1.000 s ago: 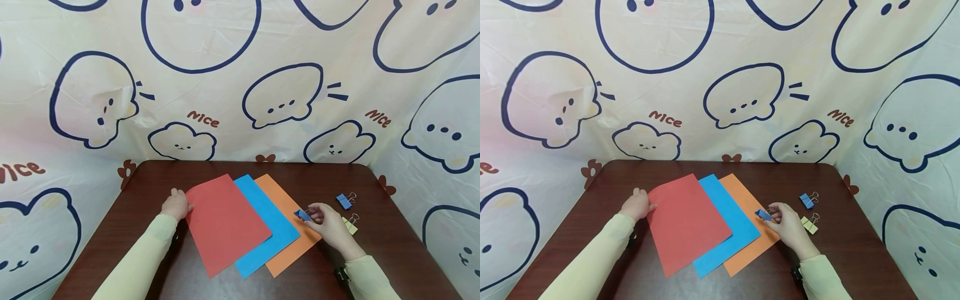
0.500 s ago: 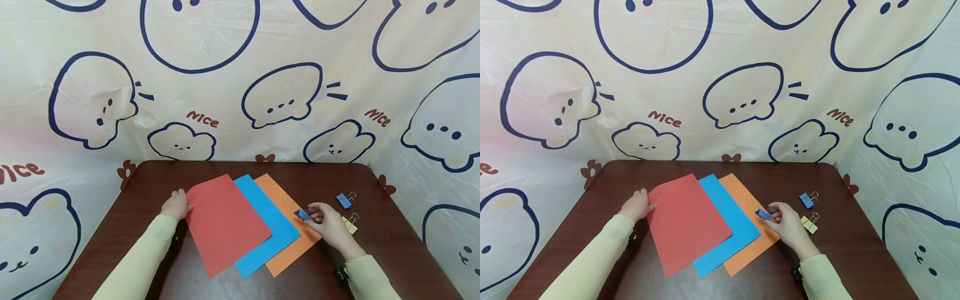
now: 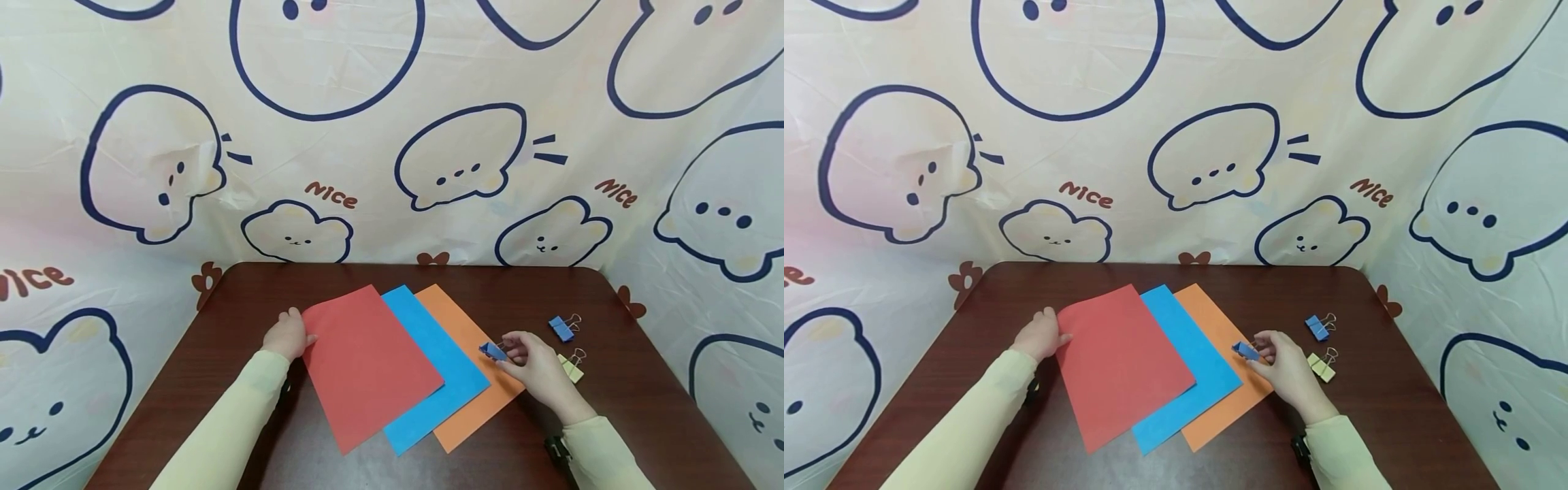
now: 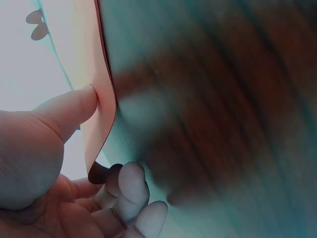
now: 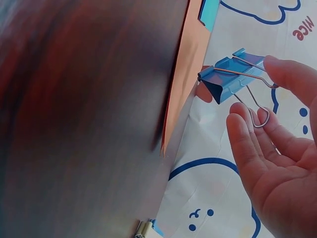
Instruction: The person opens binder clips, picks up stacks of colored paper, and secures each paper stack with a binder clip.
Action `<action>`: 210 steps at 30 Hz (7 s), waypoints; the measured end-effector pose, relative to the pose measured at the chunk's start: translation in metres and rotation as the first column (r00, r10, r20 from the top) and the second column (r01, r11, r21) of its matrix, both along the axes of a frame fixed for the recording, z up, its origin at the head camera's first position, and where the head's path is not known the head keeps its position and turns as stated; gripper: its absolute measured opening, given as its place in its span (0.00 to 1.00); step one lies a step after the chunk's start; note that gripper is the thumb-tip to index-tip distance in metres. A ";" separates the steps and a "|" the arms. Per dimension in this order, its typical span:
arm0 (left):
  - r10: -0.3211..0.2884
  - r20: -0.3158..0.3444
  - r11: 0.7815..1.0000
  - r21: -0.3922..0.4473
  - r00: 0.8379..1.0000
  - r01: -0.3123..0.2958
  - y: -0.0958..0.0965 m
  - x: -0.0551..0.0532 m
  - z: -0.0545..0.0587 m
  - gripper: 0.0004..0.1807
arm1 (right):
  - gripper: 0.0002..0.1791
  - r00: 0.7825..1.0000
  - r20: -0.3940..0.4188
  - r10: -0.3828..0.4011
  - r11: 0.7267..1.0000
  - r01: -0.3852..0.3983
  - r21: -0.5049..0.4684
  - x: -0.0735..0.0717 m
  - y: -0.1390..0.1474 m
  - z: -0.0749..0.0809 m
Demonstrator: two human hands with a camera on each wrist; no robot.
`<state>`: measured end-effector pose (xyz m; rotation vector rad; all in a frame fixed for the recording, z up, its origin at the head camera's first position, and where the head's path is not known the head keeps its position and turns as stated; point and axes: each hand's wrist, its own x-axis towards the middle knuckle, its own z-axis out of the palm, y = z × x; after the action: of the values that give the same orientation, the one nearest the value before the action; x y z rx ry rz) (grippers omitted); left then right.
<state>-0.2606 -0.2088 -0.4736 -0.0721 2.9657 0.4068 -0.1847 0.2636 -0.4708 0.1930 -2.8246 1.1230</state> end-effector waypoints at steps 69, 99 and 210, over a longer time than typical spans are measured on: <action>-0.061 -0.069 0.997 0.033 0.996 0.064 0.007 -0.003 0.005 0.38 | 0.26 1.000 0.004 0.000 1.000 0.000 0.022 -0.002 -0.003 0.001; -0.064 -0.125 0.996 -0.072 0.990 0.055 0.012 -0.002 0.003 0.34 | 0.27 1.000 -0.007 0.003 1.000 -0.003 0.013 -0.002 -0.004 0.002; -0.075 -0.224 0.997 -0.010 0.972 0.074 0.015 0.003 -0.005 0.32 | 0.26 0.999 -0.030 0.017 1.000 -0.016 0.023 0.000 -0.002 0.002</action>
<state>-0.2572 -0.1942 -0.4783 0.0913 3.1777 0.4297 -0.1852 0.2616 -0.4685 0.2334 -2.8156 1.0820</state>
